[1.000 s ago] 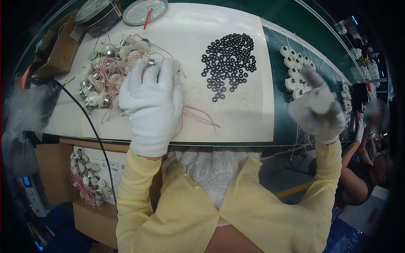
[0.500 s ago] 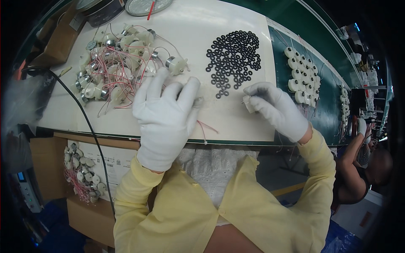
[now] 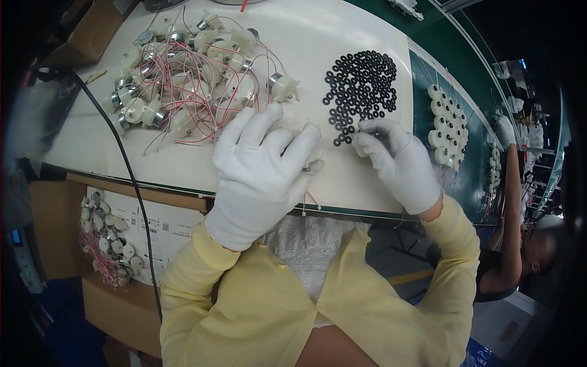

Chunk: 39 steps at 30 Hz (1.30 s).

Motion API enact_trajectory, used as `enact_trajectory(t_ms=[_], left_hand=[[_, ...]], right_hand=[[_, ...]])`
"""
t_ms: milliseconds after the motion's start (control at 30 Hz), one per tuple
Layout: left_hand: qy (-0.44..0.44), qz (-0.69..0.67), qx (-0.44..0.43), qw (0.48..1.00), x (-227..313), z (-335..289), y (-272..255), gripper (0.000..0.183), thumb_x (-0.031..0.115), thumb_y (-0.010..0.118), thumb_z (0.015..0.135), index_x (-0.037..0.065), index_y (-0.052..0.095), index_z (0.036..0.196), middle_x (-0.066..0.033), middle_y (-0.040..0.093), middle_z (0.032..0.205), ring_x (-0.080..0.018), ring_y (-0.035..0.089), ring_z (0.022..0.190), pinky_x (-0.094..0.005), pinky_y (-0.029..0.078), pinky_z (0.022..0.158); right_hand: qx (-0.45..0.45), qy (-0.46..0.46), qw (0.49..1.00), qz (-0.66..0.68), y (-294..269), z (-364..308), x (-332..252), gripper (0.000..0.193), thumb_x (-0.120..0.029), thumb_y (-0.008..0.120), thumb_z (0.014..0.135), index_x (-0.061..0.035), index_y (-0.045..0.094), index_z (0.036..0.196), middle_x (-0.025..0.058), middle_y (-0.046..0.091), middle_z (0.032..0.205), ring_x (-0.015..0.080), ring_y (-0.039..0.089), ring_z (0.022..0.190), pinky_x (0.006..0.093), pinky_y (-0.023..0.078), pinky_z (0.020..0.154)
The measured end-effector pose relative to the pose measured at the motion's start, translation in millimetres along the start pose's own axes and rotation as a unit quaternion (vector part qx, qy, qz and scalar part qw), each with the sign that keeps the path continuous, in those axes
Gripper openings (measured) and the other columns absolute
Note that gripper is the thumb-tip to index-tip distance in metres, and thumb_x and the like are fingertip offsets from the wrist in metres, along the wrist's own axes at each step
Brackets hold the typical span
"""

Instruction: The person assembles small white electronic components by hand at a factory workstation. They pick up a component, attach a small metal washer, and place the finished unit on a green tray. The process is repeated continuously throughout the clip.

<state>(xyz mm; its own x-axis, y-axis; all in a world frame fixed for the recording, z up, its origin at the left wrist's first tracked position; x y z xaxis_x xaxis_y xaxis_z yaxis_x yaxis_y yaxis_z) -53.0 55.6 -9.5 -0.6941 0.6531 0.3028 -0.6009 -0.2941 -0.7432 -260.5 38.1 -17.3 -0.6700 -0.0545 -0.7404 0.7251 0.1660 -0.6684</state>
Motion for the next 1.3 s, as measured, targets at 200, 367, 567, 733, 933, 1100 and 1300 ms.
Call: enact_trajectory(t_ms=[200, 367, 567, 733, 933, 1100, 1300], left_hand=[[-0.004, 0.002, 0.000, 1.000, -0.1, 0.4, -1.5, 0.046, 0.030, 0.084, 0.077, 0.013, 0.075, 0.119, -0.0053, 0.064, 0.098, -0.0327, 0.062, 0.116, -0.0531, 0.049, 0.102], [-0.007, 0.002, -0.013, 1.000, -1.0, -0.1, 0.8, 0.046, 0.031, 0.084, 0.078, 0.014, 0.076, 0.120, -0.0051, 0.065, 0.098, -0.0321, 0.062, 0.117, -0.0528, 0.048, 0.104], [-0.014, 0.001, -0.028, 1.000, -0.2, 1.6, -0.2, 0.046, 0.031, 0.084, 0.078, 0.015, 0.076, 0.120, -0.0049, 0.065, 0.098, -0.0316, 0.063, 0.117, -0.0521, 0.048, 0.104], [-0.010, 0.010, -0.026, 1.000, -0.7, 1.2, 3.7, 0.046, 0.030, 0.083, 0.078, 0.015, 0.076, 0.121, -0.0051, 0.066, 0.098, -0.0323, 0.063, 0.117, -0.0520, 0.048, 0.105], [-0.007, 0.005, -0.029, 1.000, 2.6, 2.5, -0.3, 0.044, 0.029, 0.082, 0.080, 0.014, 0.076, 0.121, -0.0053, 0.066, 0.097, -0.0337, 0.064, 0.115, -0.0530, 0.047, 0.105], [-0.002, 0.005, -0.029, 1.000, 1.3, 0.6, 1.6, 0.044, 0.026, 0.082, 0.080, 0.013, 0.075, 0.122, -0.0060, 0.066, 0.096, -0.0340, 0.064, 0.116, -0.0538, 0.047, 0.106], [0.011, 0.016, -0.032, 0.999, 3.5, -0.1, 1.6, 0.048, 0.024, 0.082, 0.080, 0.013, 0.073, 0.126, -0.0076, 0.067, 0.099, -0.0352, 0.064, 0.117, -0.0551, 0.046, 0.108]], right_hand=[[0.050, -0.139, 0.961, -0.233, 8.1, 4.2, -29.0, 0.025, -0.026, 0.078, 0.095, -0.0109, 0.070, 0.113, 0.0049, 0.073, 0.074, 0.0270, 0.070, 0.059, 0.0359, 0.055, 0.059], [0.065, -0.257, 0.866, -0.424, 18.3, -11.0, -49.9, 0.025, -0.036, 0.078, 0.094, -0.0151, 0.066, 0.101, 0.0009, 0.051, 0.054, 0.0227, 0.055, 0.044, 0.0366, 0.041, 0.050], [0.058, -0.237, 0.841, -0.483, 24.5, -26.4, -50.0, 0.030, -0.041, 0.075, 0.096, -0.0150, 0.060, 0.093, 0.0006, 0.043, 0.051, 0.0215, 0.049, 0.041, 0.0357, 0.038, 0.049], [0.060, -0.208, 0.884, -0.415, 20.3, -19.7, -40.7, 0.025, -0.036, 0.074, 0.097, -0.0132, 0.064, 0.097, 0.0024, 0.048, 0.053, 0.0245, 0.055, 0.044, 0.0379, 0.044, 0.051], [0.117, -0.166, 0.898, -0.389, -17.7, -22.3, 5.0, 0.016, -0.026, 0.073, 0.097, -0.0115, 0.072, 0.105, 0.0089, 0.066, 0.066, 0.0314, 0.064, 0.052, 0.0408, 0.053, 0.056], [0.127, -0.050, 0.918, -0.372, -49.8, -34.3, 25.3, 0.017, -0.024, 0.070, 0.099, -0.0097, 0.074, 0.108, 0.0130, 0.071, 0.070, 0.0326, 0.069, 0.061, 0.0425, 0.055, 0.057], [0.108, -0.031, 0.944, -0.309, -44.8, -30.5, -11.0, 0.040, -0.046, 0.075, 0.091, -0.0104, 0.075, 0.109, 0.0124, 0.072, 0.076, 0.0305, 0.072, 0.067, 0.0416, 0.055, 0.060]])
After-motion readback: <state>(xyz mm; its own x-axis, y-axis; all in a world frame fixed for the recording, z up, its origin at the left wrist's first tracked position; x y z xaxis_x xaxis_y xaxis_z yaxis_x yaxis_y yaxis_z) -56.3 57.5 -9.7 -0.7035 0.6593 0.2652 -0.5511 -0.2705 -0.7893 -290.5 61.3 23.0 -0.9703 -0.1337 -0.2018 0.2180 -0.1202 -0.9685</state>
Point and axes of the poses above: each hand's wrist, its own z-axis towards the middle knuckle, its own y-axis out of the palm, x = y × z, the point moved 8 cm from there along z, towards the middle knuckle
